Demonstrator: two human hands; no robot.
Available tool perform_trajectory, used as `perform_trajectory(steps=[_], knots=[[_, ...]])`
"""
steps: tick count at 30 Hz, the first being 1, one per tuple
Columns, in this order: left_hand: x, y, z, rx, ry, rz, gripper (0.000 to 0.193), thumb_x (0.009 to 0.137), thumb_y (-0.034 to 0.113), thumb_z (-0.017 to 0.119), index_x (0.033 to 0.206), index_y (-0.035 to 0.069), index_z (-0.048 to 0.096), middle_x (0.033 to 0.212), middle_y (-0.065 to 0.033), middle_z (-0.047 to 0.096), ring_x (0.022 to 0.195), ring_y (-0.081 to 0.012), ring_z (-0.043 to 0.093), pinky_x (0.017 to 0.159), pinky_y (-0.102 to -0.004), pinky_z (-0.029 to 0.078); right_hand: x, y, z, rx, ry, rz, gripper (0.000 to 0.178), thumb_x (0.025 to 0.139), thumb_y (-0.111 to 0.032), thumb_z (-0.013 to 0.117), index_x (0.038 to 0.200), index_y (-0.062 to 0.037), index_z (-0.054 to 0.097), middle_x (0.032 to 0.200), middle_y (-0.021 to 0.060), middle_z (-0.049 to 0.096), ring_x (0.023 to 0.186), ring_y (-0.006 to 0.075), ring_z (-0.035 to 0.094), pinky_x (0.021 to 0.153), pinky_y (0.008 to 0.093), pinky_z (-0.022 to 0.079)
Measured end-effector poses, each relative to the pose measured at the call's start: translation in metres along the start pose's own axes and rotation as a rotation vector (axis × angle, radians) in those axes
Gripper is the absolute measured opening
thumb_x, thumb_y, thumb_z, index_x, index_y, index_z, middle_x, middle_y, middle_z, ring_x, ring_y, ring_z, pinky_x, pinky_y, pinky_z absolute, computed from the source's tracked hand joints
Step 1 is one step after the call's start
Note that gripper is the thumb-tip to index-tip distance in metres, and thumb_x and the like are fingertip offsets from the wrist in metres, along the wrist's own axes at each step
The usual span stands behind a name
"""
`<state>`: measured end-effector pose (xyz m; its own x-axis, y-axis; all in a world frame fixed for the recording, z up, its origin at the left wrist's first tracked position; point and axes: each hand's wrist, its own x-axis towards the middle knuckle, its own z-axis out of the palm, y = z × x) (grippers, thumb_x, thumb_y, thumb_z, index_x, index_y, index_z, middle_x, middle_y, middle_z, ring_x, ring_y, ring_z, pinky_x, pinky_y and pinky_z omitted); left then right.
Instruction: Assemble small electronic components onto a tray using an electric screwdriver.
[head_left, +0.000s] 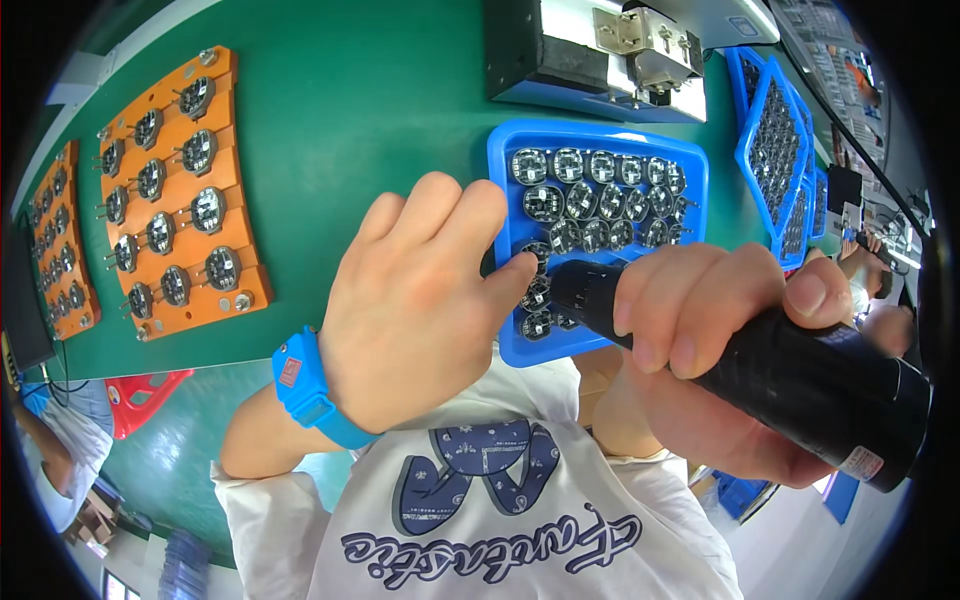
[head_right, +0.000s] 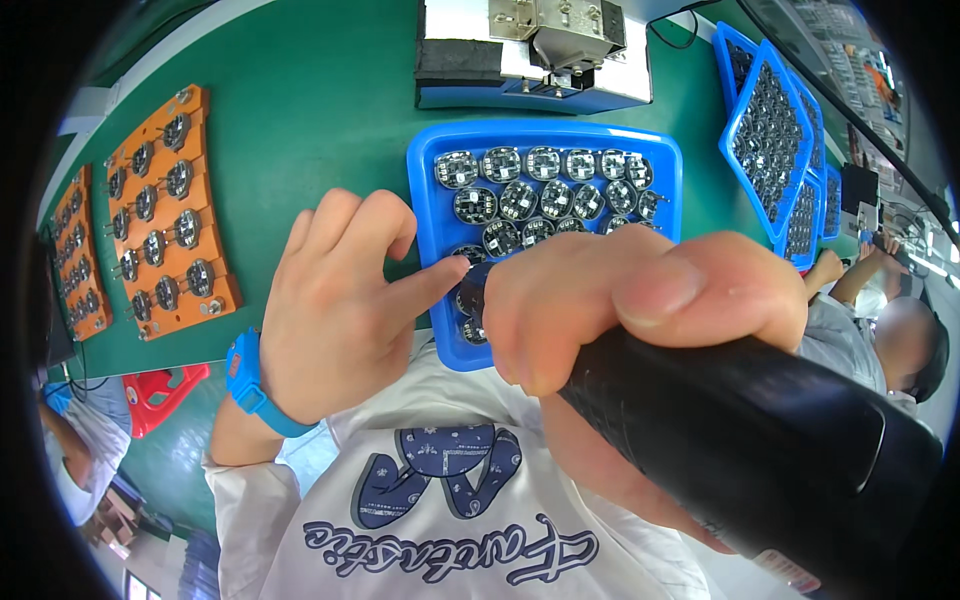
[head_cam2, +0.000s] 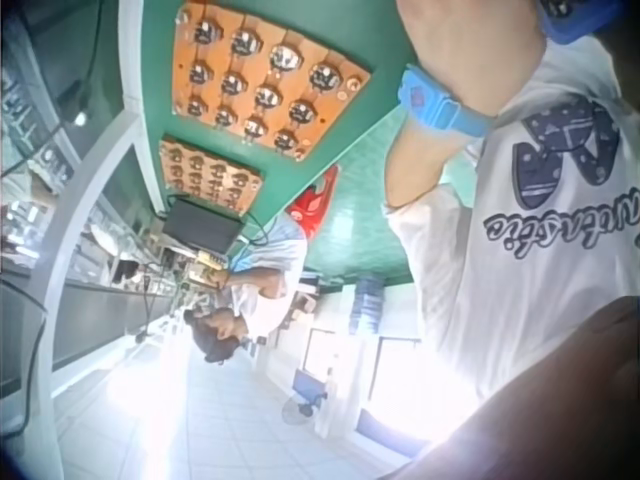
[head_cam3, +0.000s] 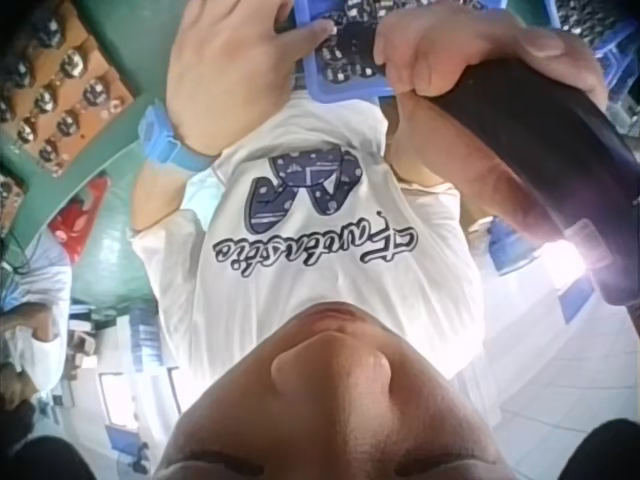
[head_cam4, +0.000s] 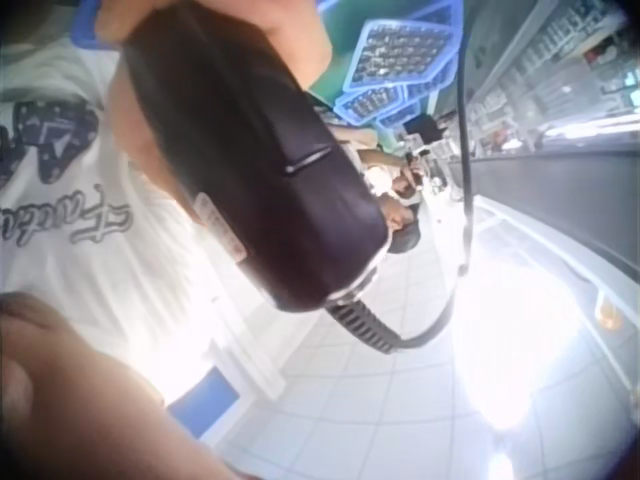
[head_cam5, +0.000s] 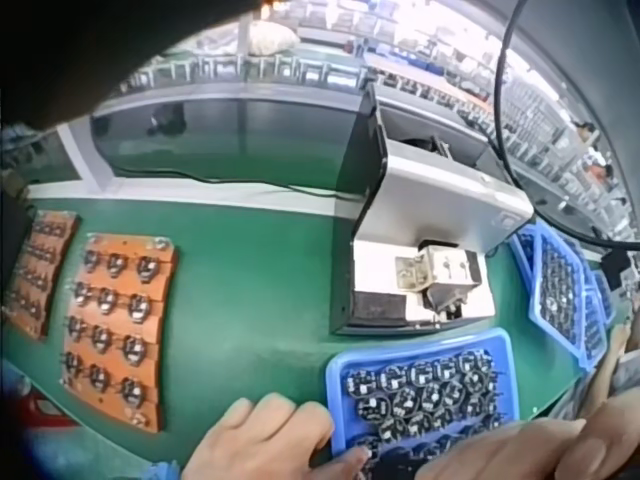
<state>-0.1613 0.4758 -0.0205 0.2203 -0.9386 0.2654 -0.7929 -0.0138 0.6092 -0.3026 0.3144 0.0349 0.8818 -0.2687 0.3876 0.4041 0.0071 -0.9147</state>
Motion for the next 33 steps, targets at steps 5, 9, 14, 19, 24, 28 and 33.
perform_trajectory(steps=[5, 9, 14, 19, 24, 28, 33], knots=[[0.002, 0.004, -0.001, 0.021, 0.000, -0.016, 0.036, 0.069, 0.002, 0.074, 0.102, 0.012, 0.083, 0.094, -0.0054, 0.049, 0.089, -0.0270, 0.050, 0.071, -0.0402, 0.036, -0.003, -0.002, 0.024, -0.107, 0.161, 0.047, 0.080, 0.092, -0.073, 0.065, 0.136, -0.0088, 0.046, 0.085, 0.0119, 0.061, 0.063, 0.0252, 0.059, 0.059, 0.0426, 0.049], [0.002, 0.011, -0.005, 0.075, -0.010, -0.049, 0.027, 0.075, 0.006, 0.076, 0.100, 0.014, 0.084, 0.092, -0.0052, 0.048, 0.089, -0.0266, 0.050, 0.071, -0.0399, 0.035, -0.003, -0.009, 0.043, -0.191, 0.284, 0.080, 0.079, 0.091, -0.073, 0.066, 0.131, -0.0078, 0.047, 0.083, 0.0133, 0.062, 0.061, 0.0261, 0.059, 0.058, 0.0432, 0.049], [0.003, 0.015, 0.000, 0.116, 0.014, -0.043, 0.020, 0.080, 0.011, 0.077, 0.098, 0.015, 0.084, 0.093, -0.0054, 0.049, 0.090, -0.0266, 0.051, 0.072, -0.0398, 0.035, -0.005, -0.014, 0.040, -0.229, 0.350, 0.099, 0.079, 0.090, -0.075, 0.067, 0.126, -0.0069, 0.048, 0.081, 0.0142, 0.062, 0.059, 0.0269, 0.058, 0.057, 0.0438, 0.048], [0.000, 0.018, 0.001, 0.147, 0.010, -0.064, 0.020, 0.080, 0.012, 0.076, 0.098, 0.015, 0.084, 0.095, -0.0059, 0.049, 0.092, -0.0269, 0.051, 0.072, -0.0396, 0.036, -0.002, -0.001, 0.034, -0.060, 0.249, -0.063, 0.078, 0.090, -0.075, 0.067, 0.124, -0.0071, 0.048, 0.080, 0.0140, 0.062, 0.059, 0.0277, 0.059, 0.056, 0.0439, 0.049], [0.003, 0.024, 0.001, 0.192, -0.015, -0.074, 0.008, 0.083, 0.011, 0.075, 0.090, 0.009, 0.076, 0.095, -0.0059, 0.052, 0.091, -0.0253, 0.051, 0.073, -0.0391, 0.037, -0.004, -0.029, -0.003, 0.002, 0.094, -0.071, 0.069, 0.092, -0.066, 0.068, 0.132, -0.0110, 0.055, 0.084, 0.0049, 0.062, 0.064, 0.0178, 0.059, 0.060, 0.0378, 0.046], [0.005, 0.032, 0.004, 0.238, 0.039, -0.148, 0.013, 0.088, 0.011, 0.075, 0.081, 0.004, 0.068, 0.092, -0.0055, 0.054, 0.088, -0.0232, 0.052, 0.074, -0.0380, 0.039, 0.015, -0.051, -0.034, -0.102, 0.055, -0.113, 0.070, 0.088, -0.063, 0.065, 0.131, -0.0081, 0.056, 0.085, 0.0037, 0.058, 0.067, 0.0160, 0.056, 0.067, 0.0352, 0.042], [0.009, 0.035, 0.005, 0.159, 0.029, -0.155, 0.036, 0.074, 0.009, 0.075, 0.110, 0.013, 0.082, 0.090, -0.0017, 0.048, 0.084, -0.0226, 0.049, 0.069, -0.0386, 0.033, 0.029, -0.058, -0.051, -0.134, 0.088, -0.115, 0.067, 0.084, -0.061, 0.062, 0.125, -0.0081, 0.058, 0.086, 0.0037, 0.057, 0.070, 0.0169, 0.055, 0.072, 0.0363, 0.041]])
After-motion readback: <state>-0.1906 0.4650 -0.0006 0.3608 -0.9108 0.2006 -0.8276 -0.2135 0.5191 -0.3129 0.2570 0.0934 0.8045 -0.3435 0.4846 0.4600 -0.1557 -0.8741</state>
